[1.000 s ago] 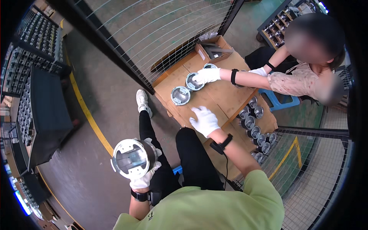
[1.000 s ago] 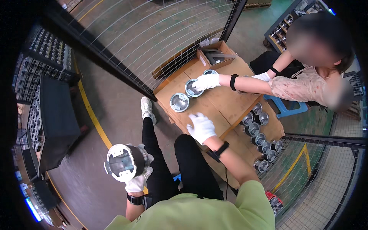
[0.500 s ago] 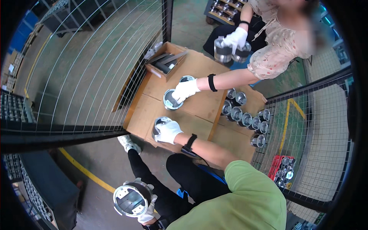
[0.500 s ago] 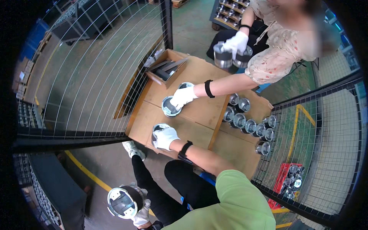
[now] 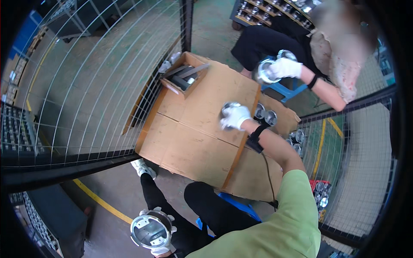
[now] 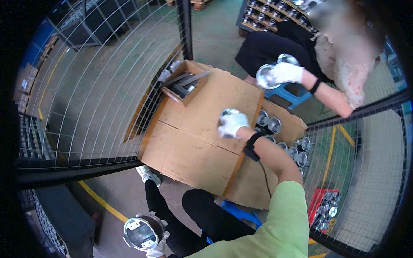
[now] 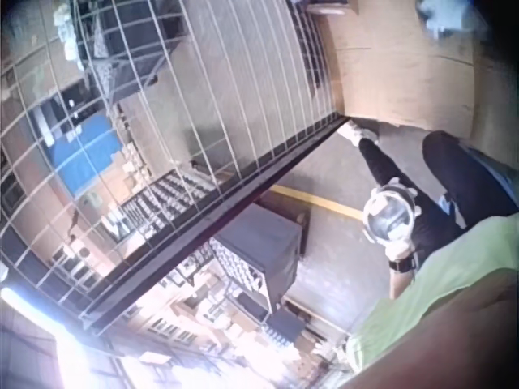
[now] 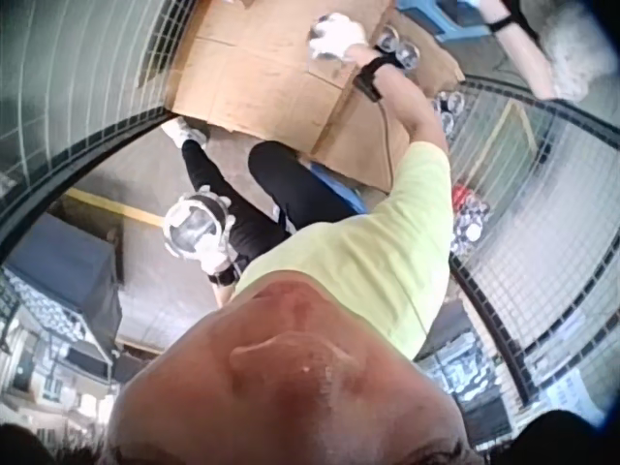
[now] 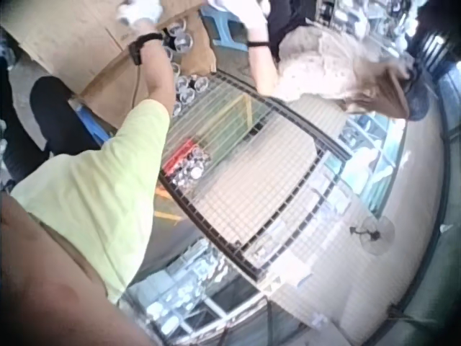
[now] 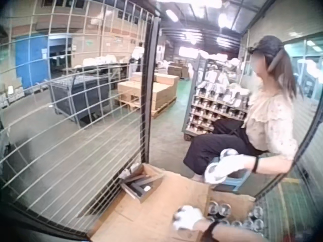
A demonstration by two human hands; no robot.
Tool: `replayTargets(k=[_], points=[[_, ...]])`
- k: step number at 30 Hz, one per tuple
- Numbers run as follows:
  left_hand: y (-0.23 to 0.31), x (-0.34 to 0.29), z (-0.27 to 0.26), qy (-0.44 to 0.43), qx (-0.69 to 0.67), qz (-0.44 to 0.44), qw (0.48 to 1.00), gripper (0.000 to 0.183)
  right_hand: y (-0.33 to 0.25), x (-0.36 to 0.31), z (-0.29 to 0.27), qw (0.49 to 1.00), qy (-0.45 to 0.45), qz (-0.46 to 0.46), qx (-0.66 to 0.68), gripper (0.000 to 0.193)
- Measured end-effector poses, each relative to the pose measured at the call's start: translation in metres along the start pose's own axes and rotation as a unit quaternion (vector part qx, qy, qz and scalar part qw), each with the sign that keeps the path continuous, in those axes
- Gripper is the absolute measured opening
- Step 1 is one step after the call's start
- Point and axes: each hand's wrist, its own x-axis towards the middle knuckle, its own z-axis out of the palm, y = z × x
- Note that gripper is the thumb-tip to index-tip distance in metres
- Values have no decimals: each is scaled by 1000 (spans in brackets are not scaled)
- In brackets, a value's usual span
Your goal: Inspecting large metal pistons and marking them with a tool on a fabrication floor.
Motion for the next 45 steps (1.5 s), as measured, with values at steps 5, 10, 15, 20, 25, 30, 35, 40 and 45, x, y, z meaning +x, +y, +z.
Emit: replayTargets(k=[5, 10, 15, 20, 25, 30, 35, 40, 45], points=[[12, -1, 9, -15, -30, -19, 999, 75, 69, 54, 4, 988, 64, 132, -46, 35], [20, -14, -14, -1, -72, -4, 997, 73, 10, 97, -15, 983, 128, 101, -84, 48], [2, -12, -12, 17, -81, 4, 997, 79, -83, 128, -12, 947, 254, -193, -29, 54], [-11, -25, 7, 25, -71, 25, 997, 69, -129, 143, 18, 992, 120, -7, -45, 23], [-5, -39, 20, 16, -16, 35, 999, 68, -131, 22, 54, 980, 116, -153, -49, 19], [-5, -42, 30, -16, 18, 25, 999, 75, -130, -112, 47, 986, -87, -111, 84, 31], [-15, -51, 40, -32, -19, 14, 999, 68, -126, -84, 65, 959, 63, 8, 276, 22], [-9, -73, 48, -52, -50, 43, 996, 69, -115, -13, 168, 939, -28, -342, -9, 26], [-5, -86, 49, 50, 142, 43, 988, 53, -29, -15, 225, 971, 55, -228, 39, 29]])
